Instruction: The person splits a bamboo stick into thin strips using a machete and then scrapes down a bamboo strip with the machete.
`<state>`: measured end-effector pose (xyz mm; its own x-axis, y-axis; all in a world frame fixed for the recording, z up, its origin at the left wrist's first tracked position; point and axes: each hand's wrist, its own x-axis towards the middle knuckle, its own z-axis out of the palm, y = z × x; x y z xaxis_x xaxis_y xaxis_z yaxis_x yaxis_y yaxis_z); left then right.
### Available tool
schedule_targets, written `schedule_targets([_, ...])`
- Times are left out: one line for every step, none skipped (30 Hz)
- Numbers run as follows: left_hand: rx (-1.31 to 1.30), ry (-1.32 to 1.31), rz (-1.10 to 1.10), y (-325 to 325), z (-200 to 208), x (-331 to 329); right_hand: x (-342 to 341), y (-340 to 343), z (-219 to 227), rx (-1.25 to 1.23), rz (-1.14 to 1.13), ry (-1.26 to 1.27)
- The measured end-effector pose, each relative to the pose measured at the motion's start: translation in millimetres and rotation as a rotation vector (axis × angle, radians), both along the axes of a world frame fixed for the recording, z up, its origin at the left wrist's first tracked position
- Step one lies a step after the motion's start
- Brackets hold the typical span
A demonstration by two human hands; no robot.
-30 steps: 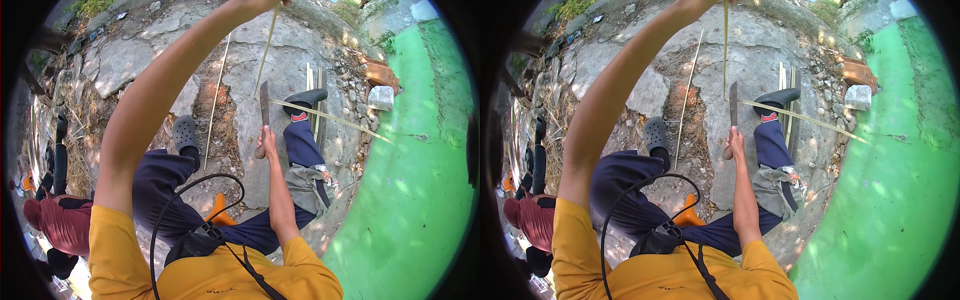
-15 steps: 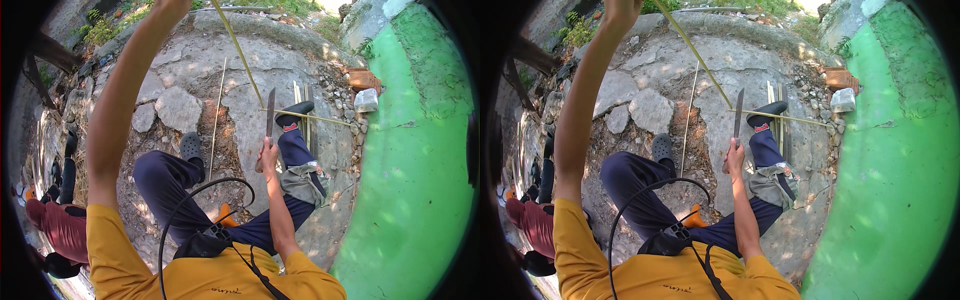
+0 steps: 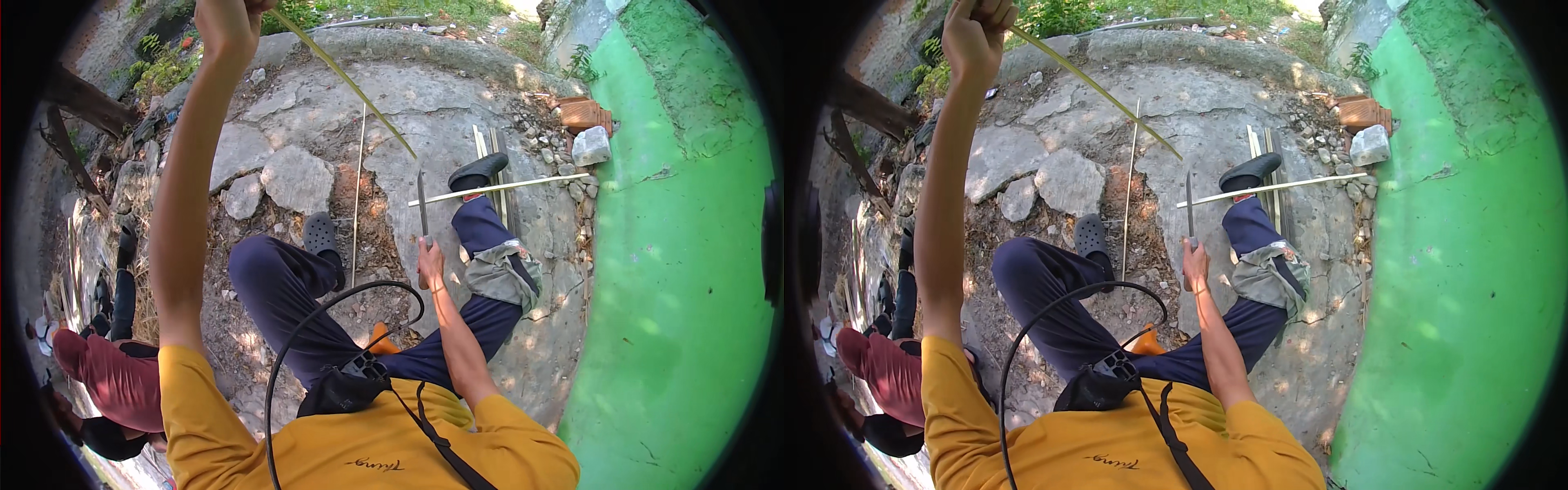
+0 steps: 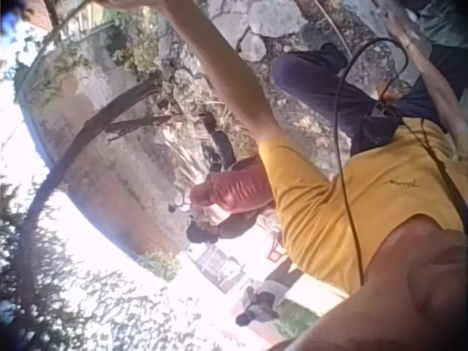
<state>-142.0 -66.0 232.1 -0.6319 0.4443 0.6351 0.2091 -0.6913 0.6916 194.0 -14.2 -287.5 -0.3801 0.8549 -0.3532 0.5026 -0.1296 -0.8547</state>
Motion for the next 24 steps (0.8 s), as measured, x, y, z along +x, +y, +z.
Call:
schedule_targets([0.011,0.037,-0.032,-1,2,1,3,-5,0,0.000,0.000,-0.002])
schedule_targets([-0.002,0.000,-0.071,1,6,1,5,-8,-1,0.001,-0.030,0.062])
schedule_targets([-0.011,-0.003,-0.073,0,4,-1,7,-17,3,-0.007,-0.060,0.125])
schedule_targets([-0.024,0.008,-0.055,-1,2,-2,8,-18,8,-0.014,-0.073,0.120])
schedule_targets([-0.035,0.018,-0.039,1,-1,-2,13,-20,14,-0.019,-0.082,0.117])
schedule_targets([-0.058,0.043,-0.024,1,-4,5,16,-17,21,0.015,-0.090,0.129])
schedule_targets([-0.057,0.051,-0.018,0,-15,-7,11,-18,37,0.047,-0.081,0.147])
schedule_targets([-0.014,-0.057,-0.243,2,-30,-26,12,-23,54,-0.027,-0.119,0.234])
schedule_targets([0.033,-0.170,-0.474,6,-47,-37,17,-23,72,-0.022,-0.119,0.236])
schedule_targets([0.000,-0.175,-0.465,11,-58,-27,25,-19,87,-0.051,-0.126,0.275])
schedule_targets([0.006,-0.174,-0.471,12,-60,-24,32,-15,102,-0.081,-0.132,0.314])
schedule_targets([-0.203,0.013,-0.354,7,-57,-8,39,-12,124,-0.061,-0.142,0.320])
schedule_targets([-0.406,0.199,-0.232,3,-57,10,50,-8,140,-0.050,-0.153,0.315])
schedule_targets([-0.393,0.197,-0.252,8,-61,31,64,-1,154,-0.071,-0.189,0.350])
schedule_targets([-0.364,0.182,-0.221,12,-64,53,74,4,170,-0.098,-0.215,0.394])
schedule_targets([-0.339,0.167,-0.185,12,-67,66,83,8,193,-0.134,-0.240,0.407])
schedule_targets([-0.336,0.172,-0.185,8,-70,72,92,11,219,-0.173,-0.262,0.423])
schedule_targets([-0.337,0.147,-0.209,5,-75,77,103,14,240,-0.184,-0.295,0.474])
schedule_targets([-0.339,0.116,-0.240,5,-80,80,117,17,259,-0.194,-0.334,0.520])
schedule_targets([-0.340,0.118,-0.290,6,-86,83,134,21,275,-0.157,-0.379,0.546])
schedule_targets([-0.342,0.117,-0.295,6,-91,84,149,26,287,-0.127,-0.417,0.577])
schedule_targets([-0.312,0.062,-0.313,7,-98,85,163,32,296,-0.068,-0.451,0.562])
schedule_targets([-0.284,0.005,-0.332,8,-105,86,178,38,300,-0.011,-0.488,0.544])
schedule_targets([-0.280,-0.030,-0.322,8,-111,88,196,47,295,-0.007,-0.501,0.540])
